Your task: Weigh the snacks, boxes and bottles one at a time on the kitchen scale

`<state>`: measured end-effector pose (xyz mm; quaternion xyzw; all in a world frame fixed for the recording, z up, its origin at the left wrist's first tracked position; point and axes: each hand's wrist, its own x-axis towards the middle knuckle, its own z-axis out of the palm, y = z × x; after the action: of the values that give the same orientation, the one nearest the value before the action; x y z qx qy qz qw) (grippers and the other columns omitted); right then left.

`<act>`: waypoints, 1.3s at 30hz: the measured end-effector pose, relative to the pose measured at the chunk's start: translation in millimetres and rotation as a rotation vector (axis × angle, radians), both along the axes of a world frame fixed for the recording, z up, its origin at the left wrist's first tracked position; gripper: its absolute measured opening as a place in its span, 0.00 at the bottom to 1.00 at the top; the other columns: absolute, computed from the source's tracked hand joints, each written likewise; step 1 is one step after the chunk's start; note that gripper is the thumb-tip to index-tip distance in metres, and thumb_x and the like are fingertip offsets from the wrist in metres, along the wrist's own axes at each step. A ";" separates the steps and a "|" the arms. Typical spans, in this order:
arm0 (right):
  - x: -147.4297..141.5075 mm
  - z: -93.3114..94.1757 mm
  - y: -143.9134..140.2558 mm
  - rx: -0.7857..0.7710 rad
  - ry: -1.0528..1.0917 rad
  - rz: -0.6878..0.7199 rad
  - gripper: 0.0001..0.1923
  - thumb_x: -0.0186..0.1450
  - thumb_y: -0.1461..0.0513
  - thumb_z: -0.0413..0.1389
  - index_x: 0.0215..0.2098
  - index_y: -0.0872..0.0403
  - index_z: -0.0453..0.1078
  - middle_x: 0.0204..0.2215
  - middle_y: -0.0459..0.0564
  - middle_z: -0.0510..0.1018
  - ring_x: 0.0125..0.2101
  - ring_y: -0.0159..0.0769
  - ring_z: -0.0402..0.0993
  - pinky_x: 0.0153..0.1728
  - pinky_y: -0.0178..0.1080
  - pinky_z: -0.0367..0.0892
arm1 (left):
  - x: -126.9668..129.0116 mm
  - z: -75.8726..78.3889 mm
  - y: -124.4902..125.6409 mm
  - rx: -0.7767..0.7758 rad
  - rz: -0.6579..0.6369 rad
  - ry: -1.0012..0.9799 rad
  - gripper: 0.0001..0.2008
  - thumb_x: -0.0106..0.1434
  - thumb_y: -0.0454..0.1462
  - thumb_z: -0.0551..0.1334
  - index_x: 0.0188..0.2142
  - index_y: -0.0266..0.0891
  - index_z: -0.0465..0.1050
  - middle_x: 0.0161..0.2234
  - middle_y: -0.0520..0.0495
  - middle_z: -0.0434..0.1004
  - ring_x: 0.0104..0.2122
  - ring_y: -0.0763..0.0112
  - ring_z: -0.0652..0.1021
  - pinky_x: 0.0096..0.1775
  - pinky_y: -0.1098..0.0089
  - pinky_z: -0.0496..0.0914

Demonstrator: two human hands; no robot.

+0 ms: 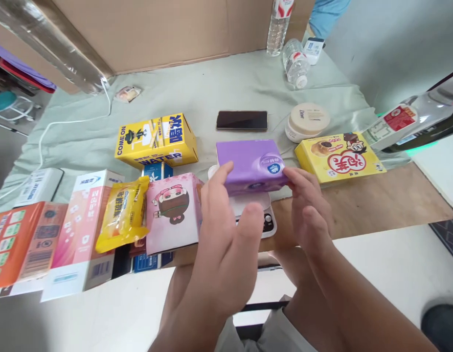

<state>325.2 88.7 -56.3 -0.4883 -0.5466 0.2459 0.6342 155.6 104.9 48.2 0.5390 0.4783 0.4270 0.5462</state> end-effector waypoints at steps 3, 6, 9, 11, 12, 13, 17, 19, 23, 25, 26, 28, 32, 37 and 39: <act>0.3 -0.9 -7.0 -0.005 -0.012 -0.020 0.25 0.70 0.45 0.52 0.57 0.47 0.76 0.54 0.54 0.75 0.57 0.48 0.73 0.63 0.55 0.70 | -17.2 5.2 -11.3 -0.103 -0.027 0.101 0.30 0.72 0.55 0.58 0.68 0.47 0.63 0.72 0.43 0.61 0.75 0.49 0.58 0.76 0.45 0.51; -0.7 -4.1 -3.7 -0.023 0.138 -0.026 0.21 0.69 0.47 0.54 0.53 0.46 0.77 0.47 0.52 0.79 0.50 0.43 0.77 0.55 0.51 0.74 | -27.9 1.2 -13.8 -0.053 -0.008 0.048 0.28 0.71 0.56 0.58 0.65 0.48 0.67 0.71 0.46 0.64 0.74 0.53 0.60 0.76 0.48 0.51; -3.7 -8.9 4.8 -0.034 0.287 -0.062 0.19 0.68 0.47 0.55 0.51 0.45 0.76 0.47 0.50 0.80 0.49 0.41 0.77 0.53 0.47 0.75 | -33.5 -3.9 -12.0 0.019 0.057 -0.123 0.25 0.69 0.56 0.61 0.59 0.50 0.73 0.66 0.50 0.71 0.72 0.60 0.64 0.75 0.58 0.56; -5.4 -11.8 11.1 -0.077 0.325 -0.047 0.21 0.67 0.46 0.56 0.53 0.45 0.74 0.52 0.50 0.79 0.54 0.40 0.76 0.57 0.47 0.73 | -34.8 -3.5 -9.1 0.038 0.136 -0.215 0.24 0.65 0.57 0.64 0.53 0.48 0.77 0.60 0.49 0.77 0.67 0.61 0.71 0.72 0.62 0.62; -6.0 -12.9 14.2 -0.101 0.336 -0.029 0.22 0.67 0.46 0.57 0.54 0.45 0.73 0.54 0.50 0.78 0.56 0.41 0.75 0.58 0.46 0.73 | -34.9 -2.2 -7.4 0.039 0.184 -0.240 0.24 0.64 0.58 0.65 0.50 0.46 0.78 0.57 0.48 0.79 0.64 0.61 0.74 0.69 0.63 0.66; -6.4 -13.9 17.3 -0.122 0.335 -0.009 0.24 0.66 0.45 0.57 0.55 0.45 0.73 0.56 0.49 0.77 0.57 0.40 0.75 0.60 0.46 0.72 | -34.9 -0.6 -5.6 0.046 0.233 -0.257 0.24 0.62 0.58 0.66 0.47 0.45 0.79 0.54 0.47 0.80 0.61 0.60 0.76 0.67 0.63 0.68; -6.9 -18.1 30.0 -0.137 0.298 0.015 0.26 0.65 0.43 0.57 0.55 0.46 0.72 0.54 0.49 0.78 0.55 0.40 0.76 0.57 0.45 0.73 | -37.6 3.0 0.4 0.080 0.257 -0.276 0.21 0.61 0.57 0.67 0.42 0.45 0.80 0.49 0.45 0.82 0.58 0.58 0.78 0.64 0.61 0.72; -6.9 -21.4 35.5 -0.124 0.307 -0.009 0.27 0.65 0.41 0.55 0.53 0.47 0.72 0.51 0.49 0.79 0.53 0.41 0.77 0.55 0.47 0.74 | -40.6 2.0 1.9 0.092 0.205 -0.277 0.19 0.63 0.56 0.65 0.42 0.47 0.80 0.50 0.45 0.81 0.60 0.56 0.77 0.66 0.58 0.71; -4.4 -27.7 41.6 -0.108 0.332 -0.105 0.26 0.63 0.40 0.52 0.48 0.47 0.70 0.47 0.50 0.79 0.49 0.42 0.78 0.53 0.50 0.75 | -45.6 -0.3 2.9 0.109 0.184 -0.249 0.17 0.65 0.56 0.62 0.40 0.48 0.78 0.50 0.45 0.80 0.61 0.54 0.76 0.67 0.56 0.69; -2.0 -29.1 42.3 -0.100 0.328 -0.155 0.24 0.64 0.41 0.52 0.47 0.46 0.69 0.48 0.50 0.78 0.51 0.43 0.77 0.56 0.52 0.74 | -47.1 0.3 2.9 0.108 0.196 -0.236 0.17 0.64 0.56 0.62 0.39 0.48 0.78 0.49 0.46 0.81 0.60 0.54 0.76 0.66 0.56 0.70; -0.8 -29.3 42.3 -0.096 0.324 -0.175 0.23 0.64 0.41 0.51 0.47 0.46 0.69 0.48 0.50 0.78 0.53 0.43 0.77 0.57 0.53 0.73 | -47.7 1.0 2.7 0.106 0.200 -0.235 0.18 0.64 0.57 0.63 0.38 0.48 0.78 0.48 0.46 0.81 0.59 0.54 0.76 0.65 0.56 0.70; 1.0 -28.5 42.4 -0.089 0.304 -0.196 0.24 0.64 0.41 0.50 0.47 0.46 0.68 0.49 0.51 0.76 0.56 0.45 0.76 0.59 0.55 0.72 | -48.8 2.9 2.3 0.092 0.198 -0.244 0.18 0.63 0.57 0.64 0.37 0.48 0.79 0.47 0.45 0.80 0.57 0.54 0.77 0.62 0.57 0.72; 1.9 -25.3 42.9 -0.089 0.257 -0.192 0.26 0.64 0.39 0.49 0.48 0.46 0.67 0.51 0.52 0.75 0.59 0.47 0.74 0.63 0.57 0.69 | -51.1 5.7 1.9 0.061 0.141 -0.269 0.16 0.62 0.56 0.66 0.35 0.49 0.81 0.43 0.45 0.79 0.50 0.56 0.78 0.56 0.58 0.74; 2.2 -22.4 42.2 -0.064 0.255 -0.130 0.26 0.65 0.39 0.51 0.50 0.45 0.69 0.53 0.52 0.74 0.59 0.48 0.74 0.66 0.60 0.65 | -52.4 4.5 2.9 0.099 0.085 -0.288 0.17 0.64 0.55 0.64 0.35 0.47 0.82 0.39 0.45 0.79 0.44 0.59 0.79 0.51 0.59 0.76; 2.8 -21.0 41.2 -0.063 0.231 -0.099 0.25 0.66 0.38 0.51 0.51 0.42 0.69 0.55 0.50 0.74 0.60 0.49 0.74 0.68 0.61 0.64 | -52.1 2.9 3.3 0.102 0.086 -0.273 0.17 0.66 0.55 0.63 0.35 0.47 0.82 0.38 0.46 0.79 0.43 0.59 0.80 0.50 0.58 0.76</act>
<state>327.9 129.9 -77.3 -0.5026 -0.4371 0.2862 0.6888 103.5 108.2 51.1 0.4820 0.3999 0.5430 0.5594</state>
